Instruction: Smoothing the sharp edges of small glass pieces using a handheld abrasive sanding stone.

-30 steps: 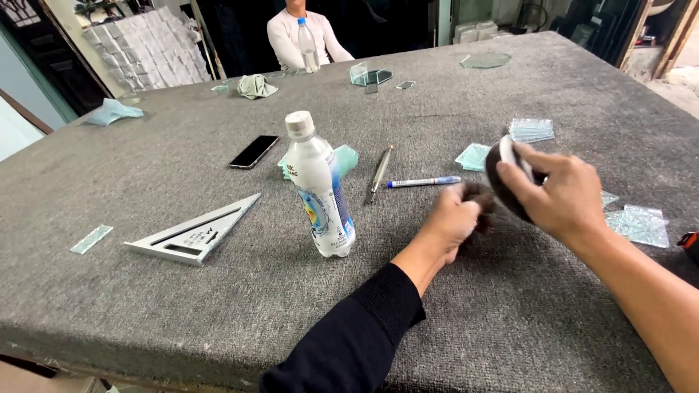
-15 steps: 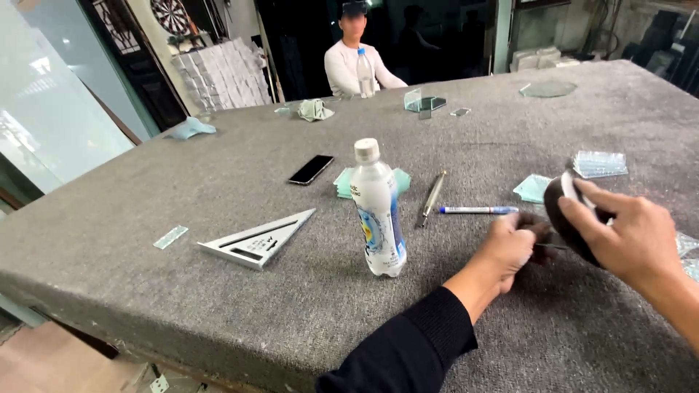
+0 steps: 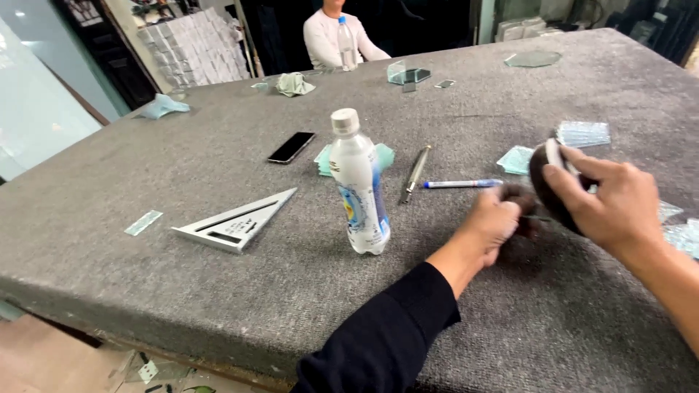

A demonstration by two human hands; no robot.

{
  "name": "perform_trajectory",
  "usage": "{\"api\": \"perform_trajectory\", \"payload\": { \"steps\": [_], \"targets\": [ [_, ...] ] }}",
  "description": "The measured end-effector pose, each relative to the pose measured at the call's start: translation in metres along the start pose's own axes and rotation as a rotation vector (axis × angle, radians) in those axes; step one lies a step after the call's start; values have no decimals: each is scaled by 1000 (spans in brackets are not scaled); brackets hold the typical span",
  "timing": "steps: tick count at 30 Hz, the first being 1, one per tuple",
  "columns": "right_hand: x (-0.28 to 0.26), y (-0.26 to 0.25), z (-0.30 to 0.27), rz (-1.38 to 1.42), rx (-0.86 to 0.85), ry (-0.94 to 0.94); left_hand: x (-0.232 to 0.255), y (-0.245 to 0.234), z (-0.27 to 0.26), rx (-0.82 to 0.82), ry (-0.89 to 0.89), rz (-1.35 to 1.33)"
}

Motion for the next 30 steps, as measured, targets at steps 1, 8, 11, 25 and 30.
{"api": "perform_trajectory", "payload": {
  "steps": [1,8,11,25,30],
  "targets": [
    [-5,1,-2,18,-56,20,0,-4,3,79,-24,-37],
    [-13,-10,-1,79,82,-146,16,5,-25,-71,-27,134],
    [6,-15,3,75,150,-18,11,10,-22,-135,-8,40],
    [4,-15,0,155,105,-37,20,5,-22,-79,16,57],
    [-3,10,-3,34,59,-29,17,-2,-27,-9,169,92]
  ]
}}
Point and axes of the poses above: each hand's wrist, its own z-axis towards the middle knuckle, its own y-axis out of the palm, x = y × z, the point moved 6 cm from there along z, towards the middle knuckle, and after that the axes turned 3 degrees about x, right-handed, at the moved point
